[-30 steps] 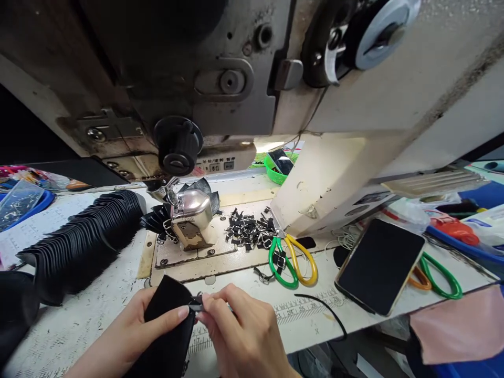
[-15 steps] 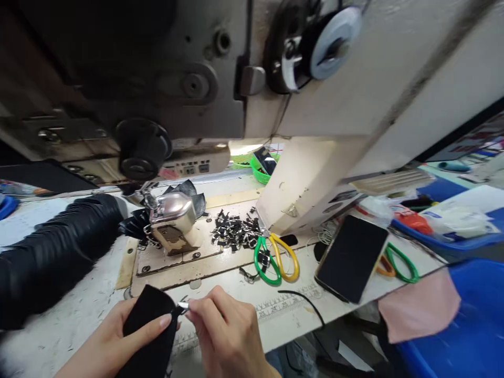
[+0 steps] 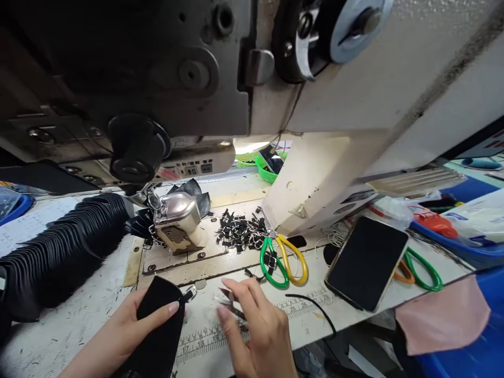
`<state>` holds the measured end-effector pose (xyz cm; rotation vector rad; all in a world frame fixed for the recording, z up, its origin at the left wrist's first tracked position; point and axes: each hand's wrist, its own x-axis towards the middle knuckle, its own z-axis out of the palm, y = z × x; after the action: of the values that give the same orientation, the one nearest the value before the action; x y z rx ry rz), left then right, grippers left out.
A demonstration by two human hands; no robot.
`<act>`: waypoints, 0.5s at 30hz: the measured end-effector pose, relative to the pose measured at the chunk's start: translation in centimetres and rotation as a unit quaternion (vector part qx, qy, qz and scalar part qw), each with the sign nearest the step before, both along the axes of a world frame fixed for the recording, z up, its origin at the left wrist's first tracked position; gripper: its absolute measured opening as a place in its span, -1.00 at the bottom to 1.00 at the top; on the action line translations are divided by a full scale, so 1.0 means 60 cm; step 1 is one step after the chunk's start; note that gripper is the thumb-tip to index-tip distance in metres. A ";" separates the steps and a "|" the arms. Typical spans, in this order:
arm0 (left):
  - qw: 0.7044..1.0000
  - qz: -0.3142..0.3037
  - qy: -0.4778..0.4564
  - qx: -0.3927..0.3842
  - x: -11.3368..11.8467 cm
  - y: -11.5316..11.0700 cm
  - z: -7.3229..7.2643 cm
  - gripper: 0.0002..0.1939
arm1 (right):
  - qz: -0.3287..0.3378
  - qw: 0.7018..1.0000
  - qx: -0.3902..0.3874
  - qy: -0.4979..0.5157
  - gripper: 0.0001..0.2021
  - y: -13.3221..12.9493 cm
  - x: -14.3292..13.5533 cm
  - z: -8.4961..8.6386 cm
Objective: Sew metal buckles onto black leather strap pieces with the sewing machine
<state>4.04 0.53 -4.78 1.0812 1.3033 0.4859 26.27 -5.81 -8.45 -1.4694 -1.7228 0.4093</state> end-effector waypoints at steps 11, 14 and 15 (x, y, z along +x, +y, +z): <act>0.979 -0.018 0.160 0.121 -0.039 0.033 -0.027 -0.39 | -0.141 0.986 -0.085 -0.036 -0.82 0.016 0.057 -0.011; 0.966 -0.003 0.213 0.143 -0.063 0.040 -0.038 -0.19 | -0.144 0.976 -0.145 -0.074 -0.82 0.018 0.074 -0.024; 0.961 0.012 0.222 0.166 -0.070 0.037 -0.039 -0.19 | -0.143 0.973 -0.155 -0.088 -0.84 0.019 0.075 -0.027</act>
<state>-0.17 2.75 -7.10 1.5169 1.6670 0.5101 30.76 -4.68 -10.05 -2.0025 -1.5968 0.4155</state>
